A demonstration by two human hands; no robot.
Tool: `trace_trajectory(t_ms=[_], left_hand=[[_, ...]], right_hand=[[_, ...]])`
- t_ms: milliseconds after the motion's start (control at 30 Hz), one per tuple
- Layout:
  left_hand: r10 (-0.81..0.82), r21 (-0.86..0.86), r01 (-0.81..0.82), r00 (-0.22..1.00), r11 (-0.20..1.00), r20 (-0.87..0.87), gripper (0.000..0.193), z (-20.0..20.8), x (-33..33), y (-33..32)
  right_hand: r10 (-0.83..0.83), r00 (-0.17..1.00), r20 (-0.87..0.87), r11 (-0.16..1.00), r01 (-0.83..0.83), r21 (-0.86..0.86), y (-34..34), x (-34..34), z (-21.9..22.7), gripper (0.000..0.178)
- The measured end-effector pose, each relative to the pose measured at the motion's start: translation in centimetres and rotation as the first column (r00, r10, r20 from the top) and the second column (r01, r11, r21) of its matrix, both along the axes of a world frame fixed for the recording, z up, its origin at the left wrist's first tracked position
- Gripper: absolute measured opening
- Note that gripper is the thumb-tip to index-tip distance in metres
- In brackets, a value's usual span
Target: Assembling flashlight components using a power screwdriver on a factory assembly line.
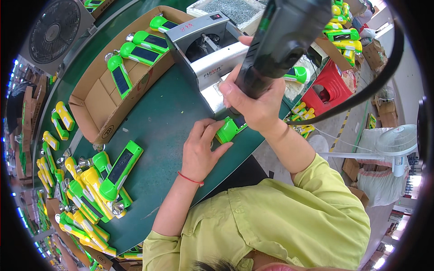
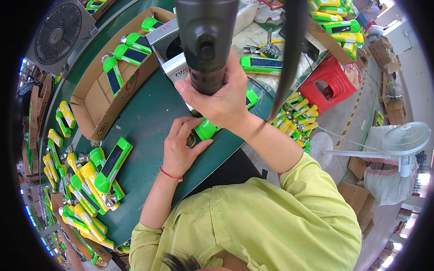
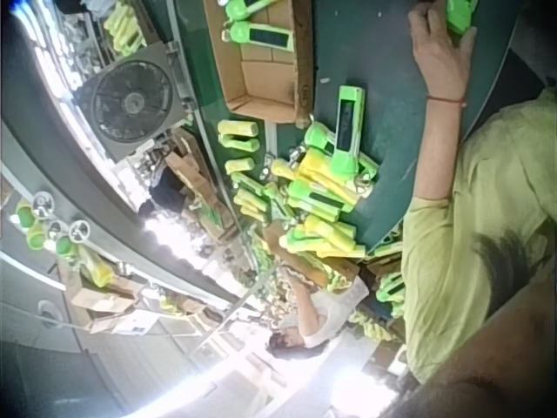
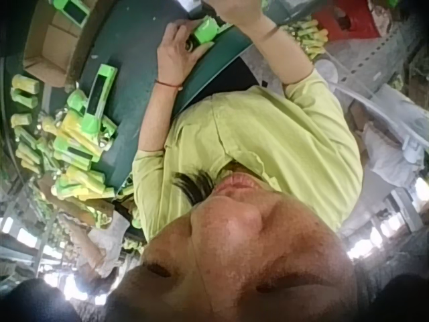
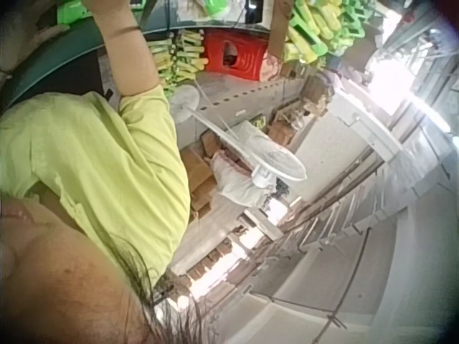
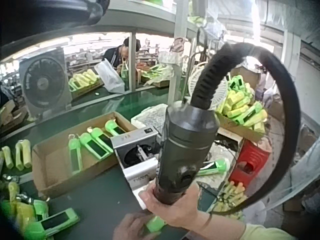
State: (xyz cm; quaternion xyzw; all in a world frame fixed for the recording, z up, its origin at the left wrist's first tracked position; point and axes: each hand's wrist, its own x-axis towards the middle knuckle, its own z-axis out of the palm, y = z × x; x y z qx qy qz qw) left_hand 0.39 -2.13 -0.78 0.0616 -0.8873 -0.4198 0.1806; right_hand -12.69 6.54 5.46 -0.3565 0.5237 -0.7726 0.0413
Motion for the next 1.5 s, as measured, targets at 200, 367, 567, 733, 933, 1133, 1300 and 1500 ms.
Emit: trace_trajectory(t_ms=[200, 367, 567, 733, 933, 1133, 1300, 1500], left_hand=[[0.001, -0.029, -0.002, 0.999, 1.000, -0.032, 0.043, -0.2, -0.4, -0.2], [0.019, -0.061, -0.020, 1.000, 0.998, -0.021, 0.042, -0.4, 0.1, 0.2], [0.018, -0.096, -0.024, 0.998, 0.995, -0.063, 0.043, -0.5, 0.1, 0.3], [0.062, -0.087, -0.069, 0.995, 0.994, -0.083, 0.047, -0.6, 1.1, -0.4], [0.056, -0.134, -0.059, 0.998, 0.989, -0.022, 0.053, -0.1, 1.1, -1.0], [0.050, -0.146, -0.052, 0.999, 0.988, -0.014, 0.054, -0.4, 1.1, -0.7], [0.047, -0.117, -0.046, 0.999, 0.992, 0.011, 0.054, -0.3, 1.1, -0.8], [0.038, -0.142, -0.042, 0.999, 0.989, -0.028, 0.054, -0.5, 0.9, -1.1]], right_hand=[[-0.029, 0.999, 0.021, 0.997, 0.027, 0.070, -0.3, 0.3, -0.9, 0.049], [-0.139, 0.990, -0.029, 0.975, 0.142, 0.169, -0.7, 1.4, -1.7, 0.049], [-0.160, 0.987, -0.028, 0.987, 0.159, -0.023, -0.6, 2.4, -2.2, 0.054], [-0.315, 0.945, -0.085, 0.945, 0.304, -0.121, 2.6, -0.4, 1.8, 0.067], [-0.212, 0.943, -0.255, 0.974, 0.185, -0.128, 1.3, -2.5, 2.8, 0.067], [-0.192, 0.969, -0.154, 0.980, 0.180, -0.085, 0.2, -2.9, 1.8, 0.041], [-0.093, 0.973, -0.211, 0.990, 0.114, 0.086, 0.4, -2.6, 2.5, 0.045], [-0.026, 0.996, -0.085, 0.999, 0.024, -0.032, 2.5, 0.9, 1.4, 0.069]])
